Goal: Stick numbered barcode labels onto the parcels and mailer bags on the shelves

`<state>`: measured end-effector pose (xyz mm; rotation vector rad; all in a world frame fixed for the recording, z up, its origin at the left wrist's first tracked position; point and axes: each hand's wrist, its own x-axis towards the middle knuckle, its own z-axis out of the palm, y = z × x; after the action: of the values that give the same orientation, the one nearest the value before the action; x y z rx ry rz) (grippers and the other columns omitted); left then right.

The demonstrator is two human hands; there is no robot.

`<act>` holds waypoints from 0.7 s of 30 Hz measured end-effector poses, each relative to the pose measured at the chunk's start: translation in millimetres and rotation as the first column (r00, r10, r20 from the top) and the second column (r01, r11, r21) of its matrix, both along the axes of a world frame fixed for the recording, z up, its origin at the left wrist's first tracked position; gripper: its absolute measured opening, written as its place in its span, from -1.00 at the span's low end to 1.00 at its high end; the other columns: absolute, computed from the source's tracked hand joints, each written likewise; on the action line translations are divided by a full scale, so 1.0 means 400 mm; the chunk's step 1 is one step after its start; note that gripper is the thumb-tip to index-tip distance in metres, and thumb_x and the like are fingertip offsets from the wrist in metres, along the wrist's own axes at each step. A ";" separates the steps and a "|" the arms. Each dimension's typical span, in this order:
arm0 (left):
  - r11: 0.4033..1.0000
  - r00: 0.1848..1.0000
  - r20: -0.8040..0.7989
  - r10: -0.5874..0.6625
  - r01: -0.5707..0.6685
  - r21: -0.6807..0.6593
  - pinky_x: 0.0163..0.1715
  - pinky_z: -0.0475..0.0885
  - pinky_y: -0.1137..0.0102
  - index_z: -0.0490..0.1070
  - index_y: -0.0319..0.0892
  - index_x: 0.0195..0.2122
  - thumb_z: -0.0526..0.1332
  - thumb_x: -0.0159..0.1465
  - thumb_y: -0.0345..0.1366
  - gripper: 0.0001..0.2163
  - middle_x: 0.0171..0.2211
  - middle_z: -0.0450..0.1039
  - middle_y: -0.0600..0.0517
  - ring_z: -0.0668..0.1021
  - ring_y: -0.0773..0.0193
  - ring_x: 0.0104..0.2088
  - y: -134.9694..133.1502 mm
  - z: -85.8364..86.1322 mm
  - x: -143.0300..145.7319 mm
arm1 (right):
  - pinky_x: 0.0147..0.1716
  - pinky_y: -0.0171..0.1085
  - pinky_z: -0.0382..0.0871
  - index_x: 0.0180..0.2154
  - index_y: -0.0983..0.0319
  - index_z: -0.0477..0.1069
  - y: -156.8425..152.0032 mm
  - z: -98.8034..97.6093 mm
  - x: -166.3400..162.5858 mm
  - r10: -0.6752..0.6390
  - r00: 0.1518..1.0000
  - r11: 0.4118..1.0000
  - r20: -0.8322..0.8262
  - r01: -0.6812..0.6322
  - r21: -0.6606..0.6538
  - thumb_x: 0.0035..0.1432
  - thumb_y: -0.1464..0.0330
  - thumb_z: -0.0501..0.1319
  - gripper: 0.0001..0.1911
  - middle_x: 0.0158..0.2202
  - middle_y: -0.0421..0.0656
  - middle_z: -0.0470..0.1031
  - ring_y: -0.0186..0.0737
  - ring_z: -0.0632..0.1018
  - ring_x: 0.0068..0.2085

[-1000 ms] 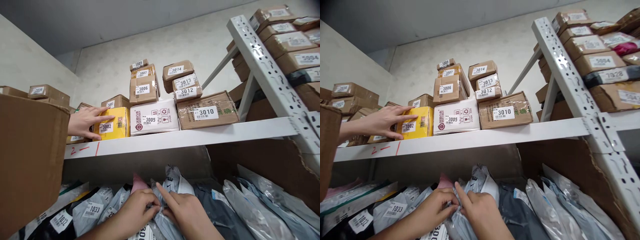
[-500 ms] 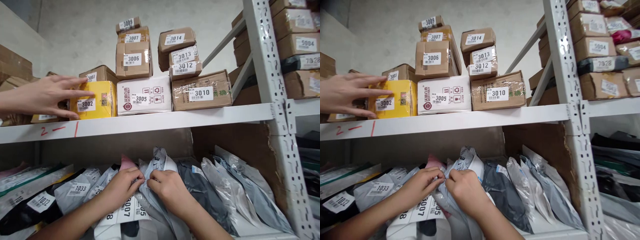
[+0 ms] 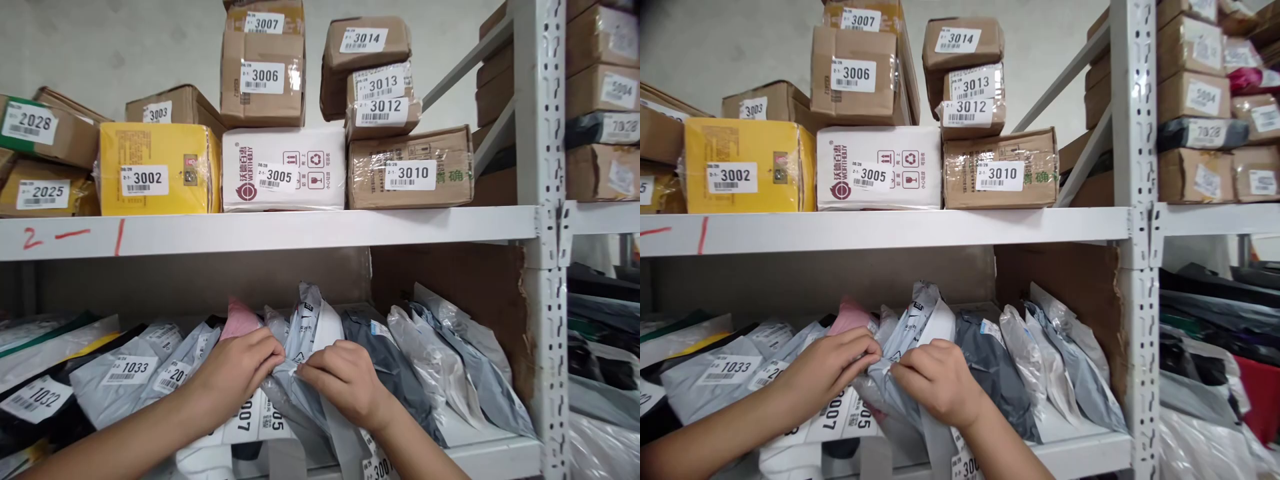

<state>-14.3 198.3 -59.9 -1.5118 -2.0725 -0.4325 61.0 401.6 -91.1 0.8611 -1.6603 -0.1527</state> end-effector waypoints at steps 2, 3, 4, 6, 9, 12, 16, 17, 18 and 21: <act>1.000 1.000 -0.013 0.012 -0.012 -0.001 -0.37 0.28 0.46 0.37 -0.13 -0.32 -0.06 0.38 -0.25 -0.75 -0.37 0.38 0.07 0.45 0.32 -0.36 -0.003 -0.006 -0.005 | -0.52 -0.30 0.16 -0.23 0.26 0.43 0.001 -0.002 0.002 0.003 1.000 1.000 0.000 -0.003 0.013 0.29 0.44 0.04 -0.81 -0.45 -0.23 0.53 -0.38 0.43 -0.48; 1.000 1.000 -0.017 0.019 -0.019 0.001 -0.37 0.28 0.46 0.37 -0.13 -0.32 -0.07 0.38 -0.25 -0.74 -0.37 0.38 0.06 0.45 0.32 -0.37 -0.005 -0.008 -0.008 | -0.52 -0.30 0.16 -0.23 0.26 0.43 0.002 -0.003 0.004 0.001 1.000 1.000 0.005 -0.002 0.016 0.28 0.44 0.04 -0.81 -0.45 -0.24 0.52 -0.38 0.43 -0.48; 1.000 1.000 -0.017 0.023 -0.023 0.004 -0.37 0.28 0.46 0.37 -0.13 -0.32 -0.07 0.38 -0.24 -0.74 -0.37 0.38 0.06 0.45 0.31 -0.37 -0.007 -0.010 -0.011 | -0.52 -0.30 0.17 -0.23 0.26 0.42 0.003 -0.004 0.006 -0.002 1.000 1.000 0.011 0.002 0.015 0.29 0.44 0.03 -0.81 -0.45 -0.24 0.52 -0.38 0.43 -0.48; 1.000 1.000 0.004 0.019 -0.019 0.004 -0.36 0.29 0.46 0.36 -0.13 -0.32 -0.08 0.39 -0.24 -0.73 -0.37 0.37 0.06 0.45 0.32 -0.37 -0.011 -0.014 -0.018 | -0.52 -0.30 0.18 -0.22 0.26 0.42 0.006 -0.007 0.011 -0.006 1.000 1.000 0.022 0.005 0.011 0.31 0.43 0.00 -0.78 -0.45 -0.23 0.52 -0.38 0.43 -0.48; 1.000 0.999 0.034 0.023 -0.023 -0.010 -0.35 0.29 0.46 0.36 -0.14 -0.32 -0.08 0.39 -0.24 -0.74 -0.37 0.37 0.07 0.45 0.32 -0.36 -0.016 -0.018 -0.025 | -0.52 -0.30 0.18 -0.23 0.27 0.41 0.013 -0.010 0.020 -0.016 0.998 0.999 0.053 0.015 0.032 0.33 0.44 -0.06 -0.73 -0.43 -0.21 0.52 -0.38 0.43 -0.47; 0.999 0.999 0.009 0.042 -0.041 -0.019 -0.37 0.28 0.46 0.35 -0.14 -0.33 -0.08 0.39 -0.24 -0.74 -0.37 0.38 0.06 0.46 0.31 -0.37 -0.020 -0.022 -0.026 | -0.50 -0.30 0.19 -0.23 0.27 0.40 0.025 -0.014 0.030 -0.028 0.996 0.999 0.080 0.026 0.029 0.34 0.44 -0.08 -0.72 -0.40 -0.18 0.53 -0.37 0.45 -0.45; 0.999 0.999 -0.022 0.033 -0.033 0.002 -0.40 0.27 0.46 0.37 -0.13 -0.32 -0.09 0.39 -0.24 -0.72 -0.38 0.39 0.06 0.46 0.32 -0.40 -0.025 -0.028 -0.028 | -0.46 -0.33 0.25 -0.20 0.24 0.39 0.043 -0.031 0.049 0.020 0.996 0.998 0.088 -0.015 -0.055 0.32 0.44 -0.06 -0.75 -0.41 -0.18 0.52 -0.36 0.48 -0.43; 0.999 0.999 -0.018 0.030 -0.029 0.017 -0.40 0.27 0.46 0.37 -0.12 -0.33 -0.09 0.38 -0.24 -0.72 -0.39 0.38 0.06 0.46 0.32 -0.41 -0.025 -0.029 -0.028 | -0.44 -0.32 0.27 -0.20 0.23 0.39 0.046 -0.038 0.055 0.030 0.995 0.996 0.094 -0.023 -0.083 0.33 0.44 -0.06 -0.75 -0.41 -0.18 0.52 -0.36 0.49 -0.43; 0.999 1.000 -0.008 0.026 -0.025 0.029 -0.41 0.28 0.46 0.37 -0.12 -0.33 -0.09 0.38 -0.24 -0.72 -0.39 0.38 0.07 0.45 0.32 -0.41 -0.025 -0.031 -0.029 | -0.42 -0.32 0.29 -0.21 0.22 0.39 0.049 -0.047 0.061 0.034 0.994 0.993 0.100 -0.022 -0.114 0.33 0.43 -0.06 -0.74 -0.42 -0.18 0.52 -0.36 0.49 -0.43; 0.999 1.000 0.021 0.011 -0.012 0.031 -0.43 0.27 0.46 0.37 -0.11 -0.34 -0.09 0.38 -0.23 -0.72 -0.41 0.38 0.08 0.44 0.33 -0.44 -0.021 -0.036 -0.029 | -0.38 -0.31 0.34 -0.24 0.20 0.39 0.052 -0.077 0.079 0.027 0.993 0.982 0.114 -0.004 -0.190 0.31 0.43 -0.04 -0.76 -0.44 -0.19 0.52 -0.35 0.50 -0.43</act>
<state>-25.8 189.8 -74.1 -1.4829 -2.0796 -0.4762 92.8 422.6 -121.9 0.7492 -1.7441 0.0674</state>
